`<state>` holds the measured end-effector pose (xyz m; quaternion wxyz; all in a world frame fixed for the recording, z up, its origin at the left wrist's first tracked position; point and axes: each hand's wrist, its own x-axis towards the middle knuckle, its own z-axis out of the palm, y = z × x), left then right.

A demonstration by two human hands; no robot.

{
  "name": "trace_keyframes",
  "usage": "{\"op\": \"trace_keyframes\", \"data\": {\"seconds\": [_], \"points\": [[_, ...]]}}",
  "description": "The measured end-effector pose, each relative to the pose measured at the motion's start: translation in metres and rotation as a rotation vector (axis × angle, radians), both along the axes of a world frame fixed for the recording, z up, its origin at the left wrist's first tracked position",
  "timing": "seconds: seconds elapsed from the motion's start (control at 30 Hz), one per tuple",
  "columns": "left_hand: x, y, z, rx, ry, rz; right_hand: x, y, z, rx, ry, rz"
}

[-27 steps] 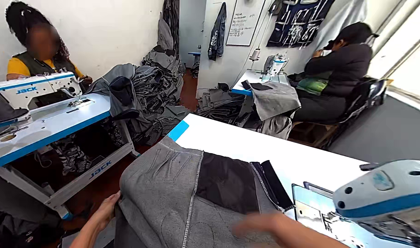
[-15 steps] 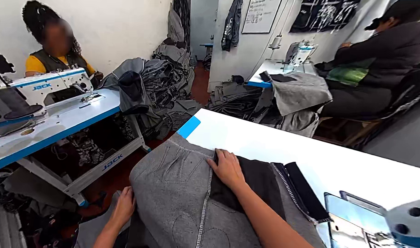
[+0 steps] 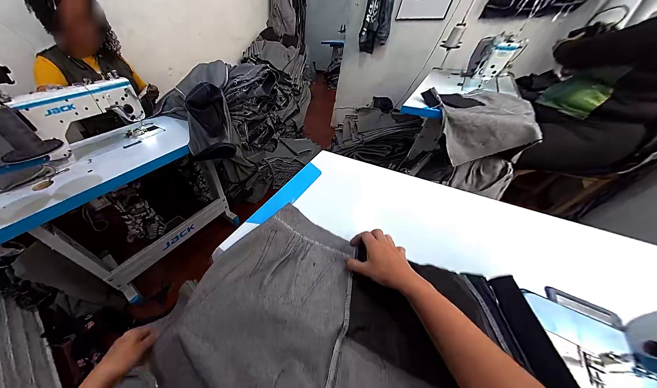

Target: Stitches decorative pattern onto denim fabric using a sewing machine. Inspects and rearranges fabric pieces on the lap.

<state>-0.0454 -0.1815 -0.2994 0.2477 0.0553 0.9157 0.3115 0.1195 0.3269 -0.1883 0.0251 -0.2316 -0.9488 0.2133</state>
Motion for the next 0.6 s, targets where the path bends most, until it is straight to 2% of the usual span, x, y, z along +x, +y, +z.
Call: {"op": "trace_keyframes", "data": {"seconds": [0.03, 0.07, 0.1, 0.2, 0.3, 0.37, 0.43, 0.5, 0.6], "points": [[-0.008, 0.004, 0.009, -0.208, 0.016, -0.133, 0.006, -0.002, 0.003, -0.041, -0.038, 0.017], [-0.011, 0.016, 0.026, -0.283, 0.094, -0.208, 0.013, -0.005, 0.004, -0.073, -0.067, 0.024], [-0.012, 0.036, 0.047, -0.274, 0.208, -0.258, 0.018, -0.008, 0.005, -0.102, -0.084, 0.017], [-0.010, 0.129, 0.117, -0.083, 0.591, -0.422, 0.026, -0.016, 0.010, -0.109, -0.100, -0.045], [0.006, 0.238, 0.170, 0.089, 0.705, -0.657, 0.030, -0.031, 0.017, 0.022, -0.009, -0.070], [0.016, 0.305, 0.185, 0.223, 0.685, -0.875, 0.037, -0.048, 0.006, 0.264, 0.247, -0.046], [0.024, 0.364, 0.187, 0.224, 0.572, -1.094, 0.041, -0.062, -0.008, 0.508, 0.394, -0.018], [0.035, 0.407, 0.185, 0.095, 0.432, -1.297, 0.046, -0.069, -0.018, 0.565, 0.454, -0.022], [0.060, 0.442, 0.179, -0.136, 0.268, -1.540, 0.058, -0.076, -0.019, 0.561, 0.492, -0.073]]}}
